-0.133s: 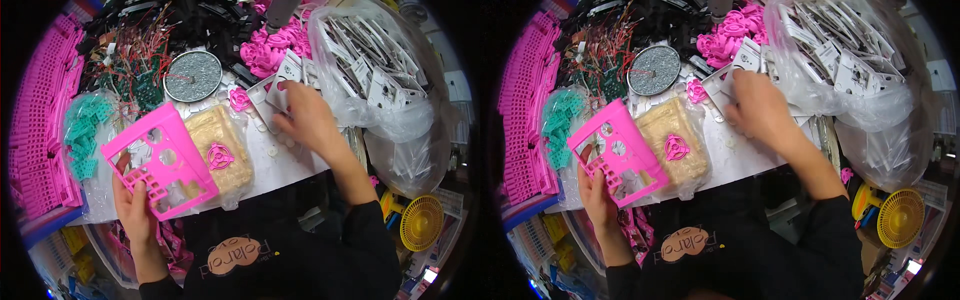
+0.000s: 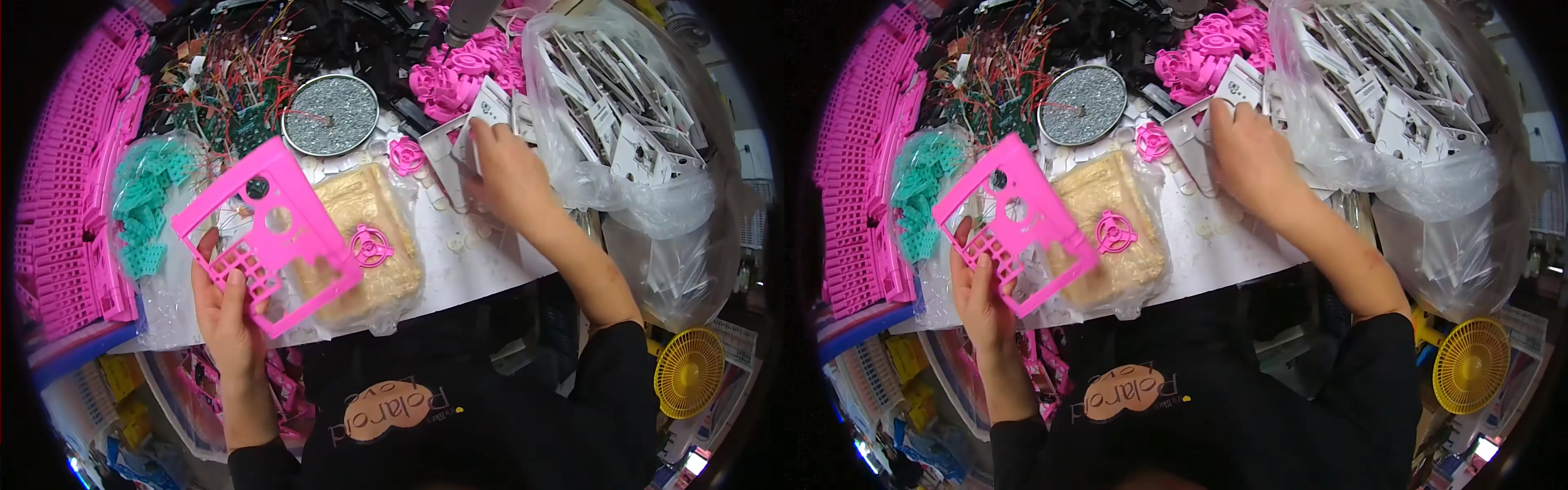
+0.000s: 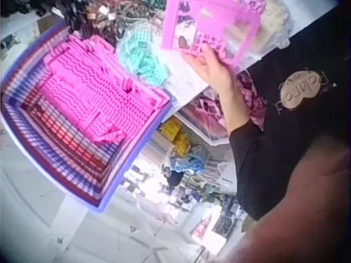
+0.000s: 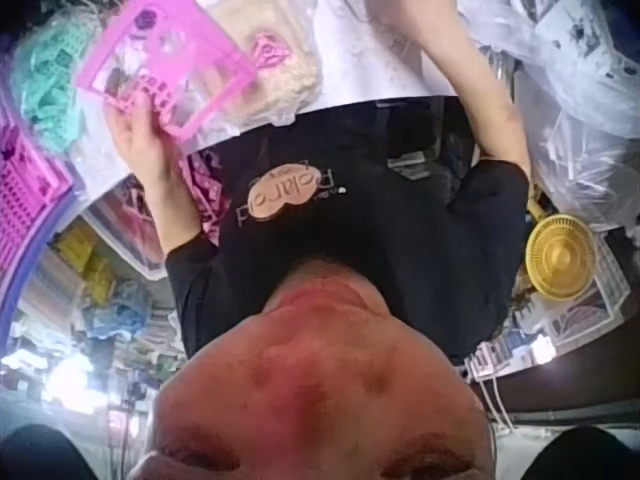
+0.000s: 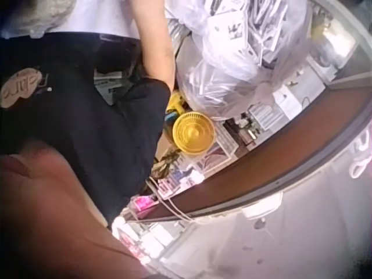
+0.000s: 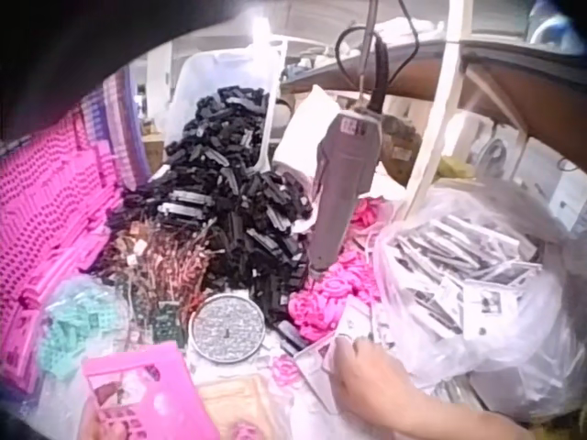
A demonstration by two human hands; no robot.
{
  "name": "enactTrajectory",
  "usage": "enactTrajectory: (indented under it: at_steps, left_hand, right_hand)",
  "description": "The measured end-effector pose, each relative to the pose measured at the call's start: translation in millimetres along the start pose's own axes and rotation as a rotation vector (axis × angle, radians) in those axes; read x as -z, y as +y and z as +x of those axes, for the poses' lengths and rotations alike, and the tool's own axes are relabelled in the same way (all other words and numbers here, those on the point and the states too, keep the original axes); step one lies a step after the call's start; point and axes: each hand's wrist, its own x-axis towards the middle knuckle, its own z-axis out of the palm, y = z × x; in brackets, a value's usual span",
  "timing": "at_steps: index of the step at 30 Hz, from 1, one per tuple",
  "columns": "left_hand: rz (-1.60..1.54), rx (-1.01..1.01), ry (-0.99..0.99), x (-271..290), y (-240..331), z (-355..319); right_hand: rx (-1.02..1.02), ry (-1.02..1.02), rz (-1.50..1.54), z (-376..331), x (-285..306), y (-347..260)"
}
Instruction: Assemble a toy cash register by installing components, circuit boards, and securing them with a power screwdriver.
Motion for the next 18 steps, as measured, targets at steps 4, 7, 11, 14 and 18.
enactTrajectory:
  at_steps: [4, 7, 11, 14, 18]
  left_hand:
    - [0.020, -0.221, 0.072, -14, -6, -3]
    - [0.155, -0.418, 0.084, -26, -11, -9]
    - [0.323, -0.717, 0.124, -22, -38, -13]
    - [0.648, -0.866, 0.069, -13, -38, -17]
    - [0.747, -0.926, 0.098, -35, -40, 0]
  right_hand:
    - [0.098, 0.179, -0.003, 6, -5, 8]
    - [0.065, 0.230, -0.045, 7, 2, 15]
    - [-0.030, 0.513, 0.214, 20, 32, 32]
    - [-0.099, 0.654, 0.351, 30, 44, 47]
    - [-0.103, 0.722, 0.179, 30, 69, 135]
